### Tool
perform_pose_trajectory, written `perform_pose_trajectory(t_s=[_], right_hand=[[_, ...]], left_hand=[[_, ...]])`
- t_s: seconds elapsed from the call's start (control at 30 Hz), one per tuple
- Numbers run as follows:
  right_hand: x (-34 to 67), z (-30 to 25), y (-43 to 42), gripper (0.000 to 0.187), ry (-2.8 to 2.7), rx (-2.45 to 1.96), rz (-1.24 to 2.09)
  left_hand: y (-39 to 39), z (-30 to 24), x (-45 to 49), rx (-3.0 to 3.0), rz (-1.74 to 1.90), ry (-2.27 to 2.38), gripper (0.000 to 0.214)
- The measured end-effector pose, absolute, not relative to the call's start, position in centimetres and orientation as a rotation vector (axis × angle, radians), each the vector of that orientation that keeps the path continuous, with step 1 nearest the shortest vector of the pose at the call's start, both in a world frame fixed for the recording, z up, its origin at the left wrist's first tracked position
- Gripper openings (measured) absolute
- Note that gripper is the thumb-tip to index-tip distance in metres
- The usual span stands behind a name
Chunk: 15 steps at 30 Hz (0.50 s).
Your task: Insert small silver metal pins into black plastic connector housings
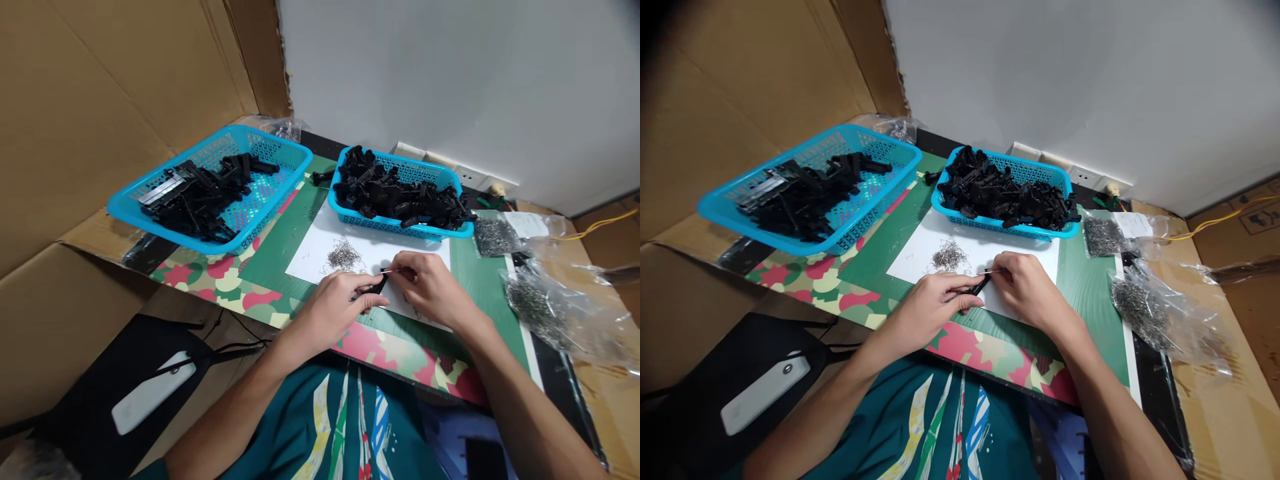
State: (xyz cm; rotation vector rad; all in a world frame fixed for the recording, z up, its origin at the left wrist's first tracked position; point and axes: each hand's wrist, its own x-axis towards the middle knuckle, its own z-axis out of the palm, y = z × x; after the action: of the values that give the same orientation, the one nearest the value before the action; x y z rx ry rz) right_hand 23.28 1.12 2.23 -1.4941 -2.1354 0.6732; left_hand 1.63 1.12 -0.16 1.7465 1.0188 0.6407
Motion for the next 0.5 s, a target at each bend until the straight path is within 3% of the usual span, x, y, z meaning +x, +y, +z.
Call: perform_pose_trajectory(t_s=[0.3,0.5], right_hand=[[24.6,3.4,1.0,0.023,-2.185,-1.528,0.680],[25.3,3.0,1.5,0.025,-2.052,-1.362,0.478]], left_hand=[[1.2,-0.2,1.7,1.696,0.706,0.987,0.028],[1.3,-0.3,1.6,1.659,0.685,1.004,0.039]])
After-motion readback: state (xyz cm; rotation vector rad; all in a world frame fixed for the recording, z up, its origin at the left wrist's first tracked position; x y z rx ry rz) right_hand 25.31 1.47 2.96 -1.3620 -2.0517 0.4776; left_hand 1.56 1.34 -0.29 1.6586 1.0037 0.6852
